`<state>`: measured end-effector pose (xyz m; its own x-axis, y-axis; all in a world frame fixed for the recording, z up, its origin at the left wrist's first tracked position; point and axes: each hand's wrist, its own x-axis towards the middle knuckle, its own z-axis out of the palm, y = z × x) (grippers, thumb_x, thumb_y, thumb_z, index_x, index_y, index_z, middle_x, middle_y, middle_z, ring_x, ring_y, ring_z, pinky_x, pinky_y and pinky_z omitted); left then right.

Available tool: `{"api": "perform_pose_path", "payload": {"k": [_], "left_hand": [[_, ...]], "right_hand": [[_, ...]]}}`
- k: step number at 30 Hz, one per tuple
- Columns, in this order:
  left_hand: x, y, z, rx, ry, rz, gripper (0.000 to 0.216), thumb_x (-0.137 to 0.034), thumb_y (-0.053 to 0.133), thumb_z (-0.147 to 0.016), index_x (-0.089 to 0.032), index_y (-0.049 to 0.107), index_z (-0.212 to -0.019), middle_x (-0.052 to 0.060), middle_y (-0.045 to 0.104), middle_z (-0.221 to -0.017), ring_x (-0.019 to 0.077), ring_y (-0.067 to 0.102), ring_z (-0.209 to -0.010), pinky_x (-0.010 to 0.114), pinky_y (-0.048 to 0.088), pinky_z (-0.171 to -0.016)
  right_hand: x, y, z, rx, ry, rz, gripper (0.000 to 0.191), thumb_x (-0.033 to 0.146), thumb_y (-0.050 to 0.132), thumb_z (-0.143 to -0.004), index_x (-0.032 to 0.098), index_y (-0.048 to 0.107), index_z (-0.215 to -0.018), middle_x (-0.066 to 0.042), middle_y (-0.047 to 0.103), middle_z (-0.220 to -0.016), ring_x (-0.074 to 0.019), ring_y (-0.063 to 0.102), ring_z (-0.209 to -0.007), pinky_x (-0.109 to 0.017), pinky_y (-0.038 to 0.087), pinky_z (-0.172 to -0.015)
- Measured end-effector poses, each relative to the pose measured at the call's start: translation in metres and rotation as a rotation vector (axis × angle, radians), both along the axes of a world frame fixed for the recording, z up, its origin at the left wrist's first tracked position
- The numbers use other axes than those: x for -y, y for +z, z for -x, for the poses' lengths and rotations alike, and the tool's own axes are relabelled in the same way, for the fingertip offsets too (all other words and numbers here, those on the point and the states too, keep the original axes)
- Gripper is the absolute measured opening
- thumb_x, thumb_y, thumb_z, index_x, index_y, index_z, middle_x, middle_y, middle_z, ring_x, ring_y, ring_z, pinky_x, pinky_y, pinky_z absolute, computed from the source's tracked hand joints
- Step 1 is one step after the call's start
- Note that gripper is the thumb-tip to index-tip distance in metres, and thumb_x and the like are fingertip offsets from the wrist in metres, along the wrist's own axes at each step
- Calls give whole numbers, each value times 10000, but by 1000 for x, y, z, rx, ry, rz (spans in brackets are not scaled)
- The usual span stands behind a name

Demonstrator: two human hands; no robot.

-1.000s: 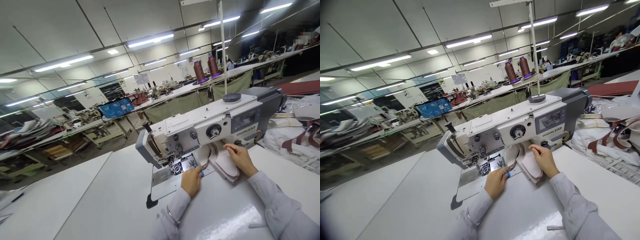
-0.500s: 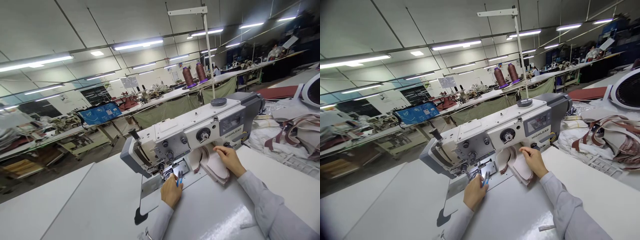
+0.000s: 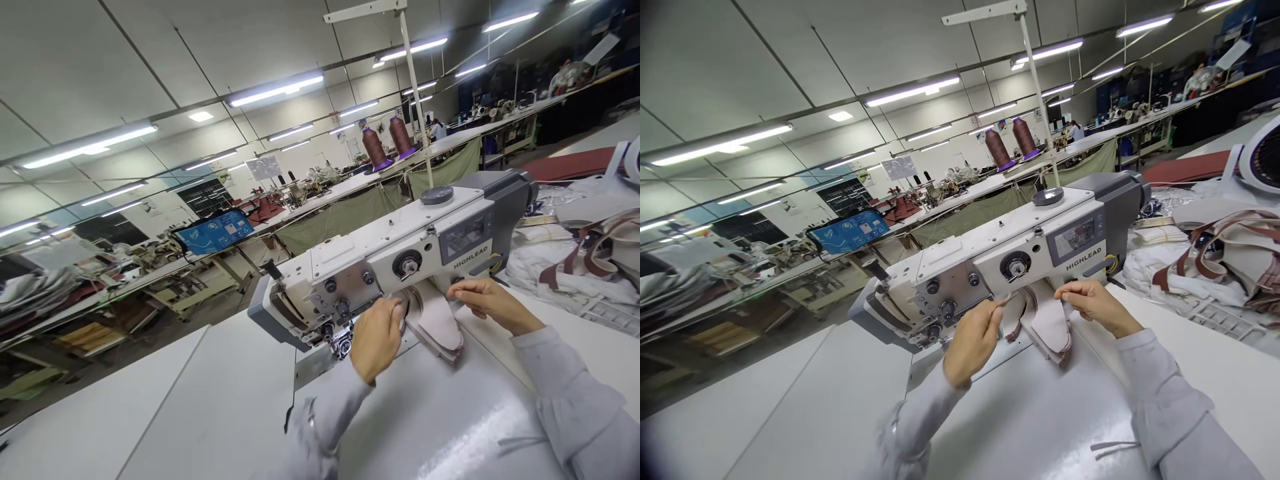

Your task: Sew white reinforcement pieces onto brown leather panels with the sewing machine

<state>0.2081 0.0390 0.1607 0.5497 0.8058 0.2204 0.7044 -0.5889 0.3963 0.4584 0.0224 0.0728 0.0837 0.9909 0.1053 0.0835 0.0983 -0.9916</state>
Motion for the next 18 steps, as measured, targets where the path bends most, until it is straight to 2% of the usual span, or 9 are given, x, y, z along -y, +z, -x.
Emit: {"api": "perform_pose_path", "payload": {"k": [4, 9, 14, 18], "left_hand": [[-30, -13, -29, 284, 34, 224, 285, -302, 391, -823, -151, 633, -833, 26, 593, -666, 164, 536, -649, 253, 380, -609], [-39, -21, -39, 612, 10, 432, 287, -359, 485, -755, -115, 619, -824, 4, 545, -567, 104, 414, -506, 216, 310, -512], [-39, -18, -46, 748, 31, 626, 389, -479, 570, -672, -105, 623, -765, -14, 480, -515, 64, 290, -434, 207, 206, -447], [-39, -22, -50, 801, 76, 660, 391, -480, 583, -669, -111, 624, -790, -38, 422, -490, 61, 284, -427, 202, 205, -445]], "right_hand": [[3, 2, -3, -63, 88, 12, 384, 483, 609, -722, 125, 645, -858, 58, 298, -495, -53, 222, -437, -201, 219, -391], [3, 5, -2, -102, 113, 9, 384, 479, 609, -724, 123, 638, -862, 78, 233, -477, -50, 192, -433, -201, 203, -395], [3, 4, -1, -85, 127, 22, 381, 484, 603, -722, 127, 634, -853, 80, 241, -466, -51, 189, -424, -206, 206, -392], [4, 5, -3, -95, 140, 21, 322, 433, 625, -709, 129, 641, -813, 81, 240, -445, -50, 199, -409, -204, 208, -386]]}}
